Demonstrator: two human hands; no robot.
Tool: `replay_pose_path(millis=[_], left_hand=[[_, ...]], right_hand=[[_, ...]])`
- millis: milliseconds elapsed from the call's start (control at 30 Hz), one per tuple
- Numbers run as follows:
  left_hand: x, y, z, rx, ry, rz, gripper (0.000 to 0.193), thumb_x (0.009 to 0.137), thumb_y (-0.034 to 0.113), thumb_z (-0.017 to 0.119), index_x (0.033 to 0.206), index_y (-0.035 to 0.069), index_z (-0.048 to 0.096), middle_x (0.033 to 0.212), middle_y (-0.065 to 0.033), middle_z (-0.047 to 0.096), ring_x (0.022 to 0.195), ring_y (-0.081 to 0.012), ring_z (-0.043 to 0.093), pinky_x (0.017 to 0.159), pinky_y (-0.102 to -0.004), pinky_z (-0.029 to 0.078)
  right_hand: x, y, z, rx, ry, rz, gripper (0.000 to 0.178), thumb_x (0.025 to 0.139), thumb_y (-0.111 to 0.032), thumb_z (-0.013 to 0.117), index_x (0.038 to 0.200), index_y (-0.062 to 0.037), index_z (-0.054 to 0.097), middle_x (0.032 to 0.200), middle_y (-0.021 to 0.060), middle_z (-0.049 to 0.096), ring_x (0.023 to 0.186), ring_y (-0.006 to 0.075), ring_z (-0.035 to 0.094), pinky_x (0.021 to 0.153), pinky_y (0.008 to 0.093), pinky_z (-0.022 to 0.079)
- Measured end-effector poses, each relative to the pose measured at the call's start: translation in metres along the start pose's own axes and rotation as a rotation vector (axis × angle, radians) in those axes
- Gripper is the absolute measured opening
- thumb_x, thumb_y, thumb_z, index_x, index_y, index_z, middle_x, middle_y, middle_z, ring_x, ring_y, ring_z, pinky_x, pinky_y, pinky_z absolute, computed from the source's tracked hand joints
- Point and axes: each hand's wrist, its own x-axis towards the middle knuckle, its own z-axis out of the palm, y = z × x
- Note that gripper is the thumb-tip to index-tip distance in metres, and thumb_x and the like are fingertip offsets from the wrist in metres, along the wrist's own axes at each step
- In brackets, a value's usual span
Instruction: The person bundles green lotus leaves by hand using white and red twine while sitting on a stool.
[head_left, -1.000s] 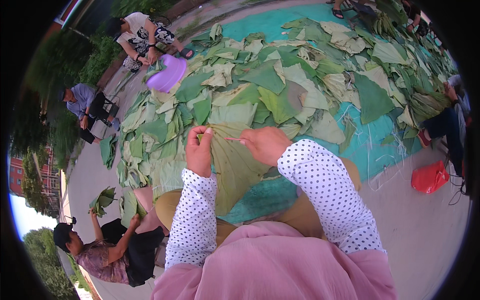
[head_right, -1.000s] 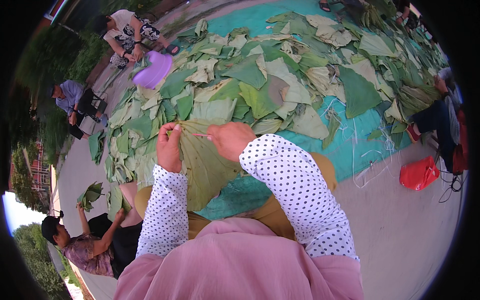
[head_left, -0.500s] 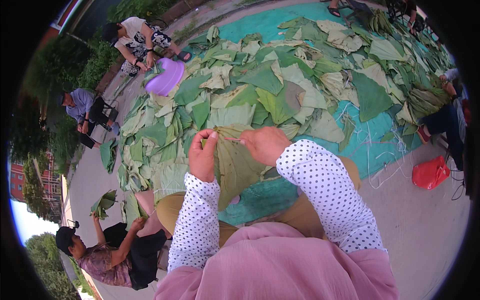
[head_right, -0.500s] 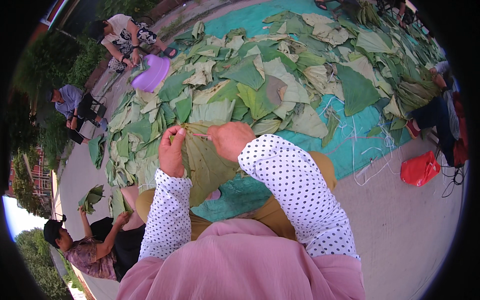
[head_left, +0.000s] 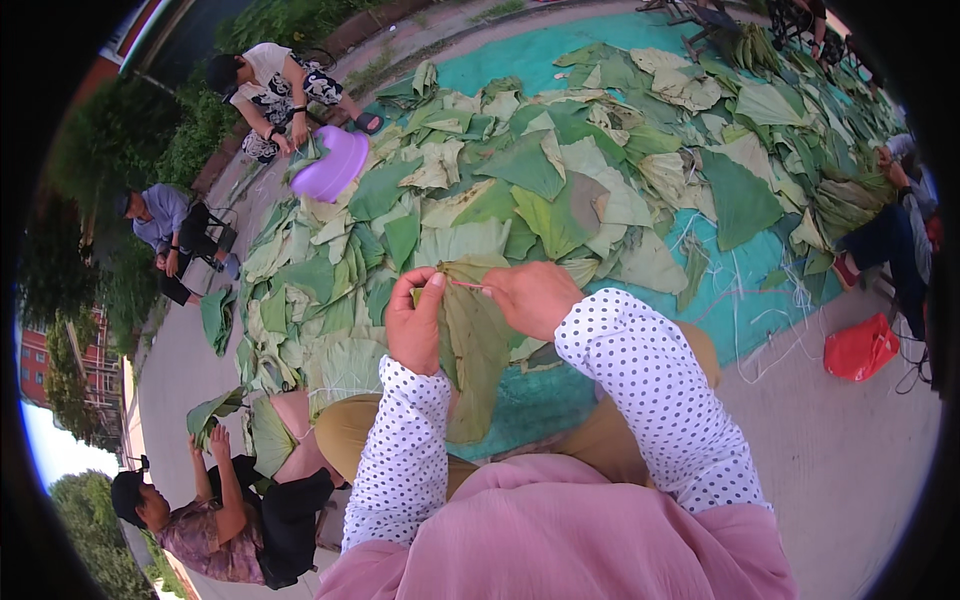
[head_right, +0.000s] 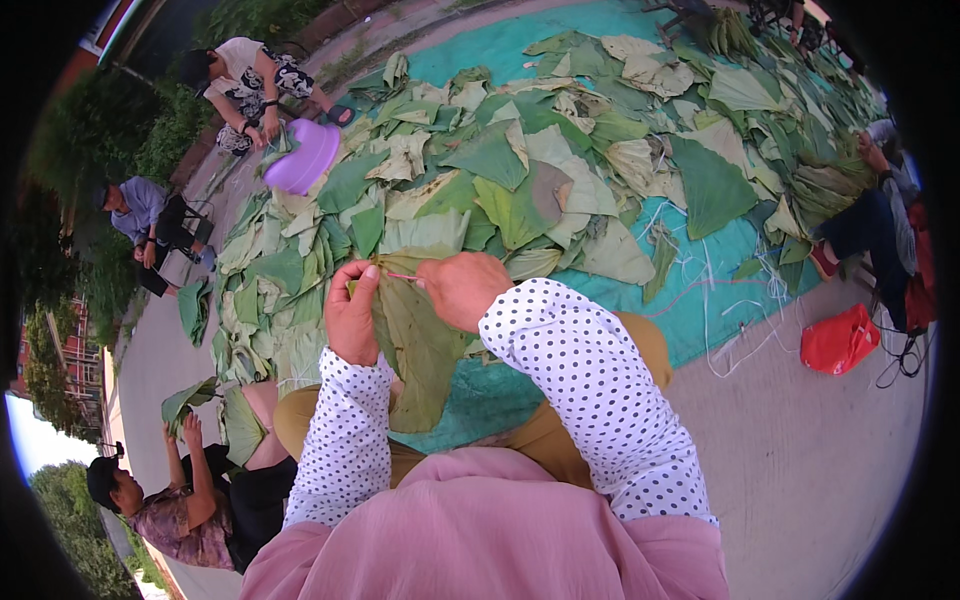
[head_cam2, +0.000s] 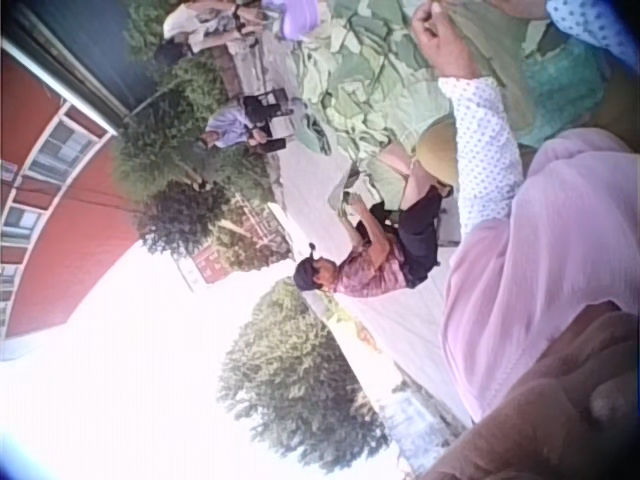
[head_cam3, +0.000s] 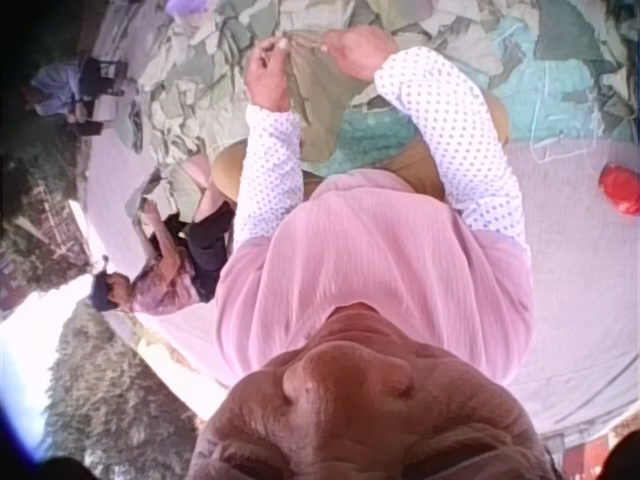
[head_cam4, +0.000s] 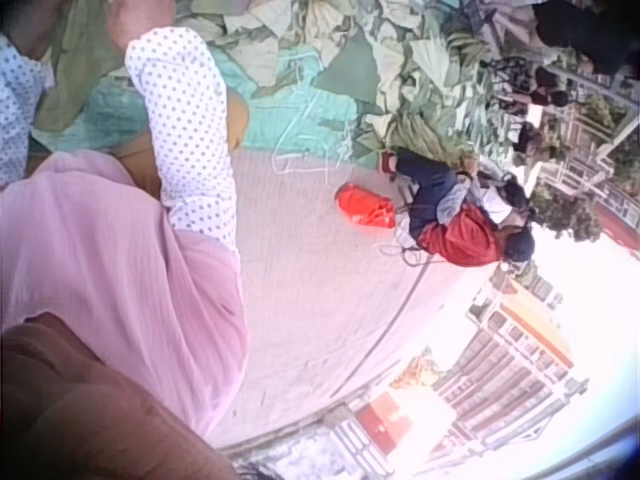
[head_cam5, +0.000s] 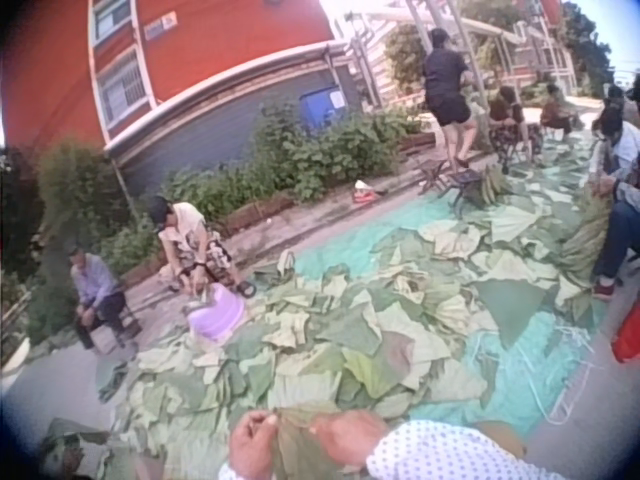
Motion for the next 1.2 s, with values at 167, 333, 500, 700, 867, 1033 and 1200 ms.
replay_pose_path(millis=[167, 333, 500, 700, 867, 1033, 1200], left_hand=[[-0.01, -0.001, 0.013, 0.062, -0.144, -0.025, 0.017, 0.089, 0.011, 0.066, 0.105, 0.005, 0.063, 0.097, -0.0004, 0.06, 0.09, -0.0076, 0.052, 0.083, -0.0225, 0.042], [0.0, -0.011, 0.024, 0.027, -0.113, -0.074, 0.021, 0.088, 0.009, 0.067, 0.108, 0.005, 0.062, 0.097, -0.0001, 0.058, 0.093, -0.0072, 0.05, 0.085, -0.0227, 0.04], [0.011, -0.019, 0.026, -0.027, -0.172, -0.11, 0.012, 0.09, 0.012, 0.065, 0.1, 0.008, 0.06, 0.097, 0.0013, 0.06, 0.089, -0.0091, 0.054, 0.081, -0.0229, 0.044], [0.017, -0.014, 0.031, 0.041, -0.237, -0.088, 0.01, 0.091, 0.012, 0.065, 0.096, 0.007, 0.058, 0.092, 0.0003, 0.061, 0.08, -0.0084, 0.055, 0.072, -0.0226, 0.045], [0.019, 0.005, 0.029, 0.072, -0.122, 0.024, 0.014, 0.092, 0.018, 0.065, 0.093, 0.007, 0.057, 0.084, 0.0002, 0.059, 0.073, -0.0082, 0.053, 0.065, -0.0224, 0.046], [0.019, 0.023, 0.01, -0.061, 0.007, 0.097, 0.016, 0.09, 0.019, 0.068, 0.093, 0.007, 0.058, 0.084, 0.0001, 0.06, 0.076, -0.0089, 0.054, 0.071, -0.0227, 0.045], [0.024, 0.017, -0.018, -0.101, 0.002, 0.159, 0.016, 0.091, 0.019, 0.067, 0.097, 0.007, 0.058, 0.087, -0.0008, 0.061, 0.079, -0.0097, 0.055, 0.074, -0.0237, 0.045]], right_hand=[[-0.001, 0.003, 0.001, 0.038, 0.055, 0.033, 0.022, 0.092, -0.025, 0.055, 0.093, -0.0032, 0.059, 0.077, 0.0193, 0.064, 0.071, 0.039, 0.062, 0.066, 0.049, 0.048], [-0.011, 0.009, -0.014, 0.106, 0.044, 0.114, 0.027, 0.091, -0.026, 0.057, 0.101, -0.0014, 0.053, 0.086, 0.0191, 0.066, 0.08, 0.0371, 0.065, 0.071, 0.0462, 0.05], [-0.004, 0.023, -0.011, 0.136, -0.04, 0.113, 0.049, 0.084, -0.035, 0.066, 0.112, 0.0007, 0.048, 0.104, 0.0209, 0.063, 0.089, 0.0378, 0.064, 0.077, 0.0447, 0.05], [0.007, 0.028, -0.008, 0.1, 0.097, -0.129, 0.052, 0.078, -0.032, 0.073, 0.118, -0.0061, 0.052, 0.111, 0.0145, 0.049, 0.101, 0.0336, 0.057, 0.084, 0.043, 0.048], [-0.004, 0.045, -0.022, 0.113, 0.115, -0.158, 0.042, 0.08, -0.022, 0.072, 0.115, -0.006, 0.055, 0.116, 0.0141, 0.049, 0.107, 0.0333, 0.053, 0.089, 0.0415, 0.045], [-0.04, 0.093, -0.053, 0.034, 0.093, 0.033, 0.037, 0.082, -0.013, 0.069, 0.116, -0.0085, 0.054, 0.112, 0.0128, 0.054, 0.107, 0.0337, 0.054, 0.091, 0.0427, 0.044], [-0.063, 0.167, -0.076, -0.169, 0.222, 0.26, 0.029, 0.084, -0.012, 0.067, 0.111, -0.0078, 0.057, 0.109, 0.0131, 0.056, 0.101, 0.0332, 0.058, 0.085, 0.0405, 0.048]])
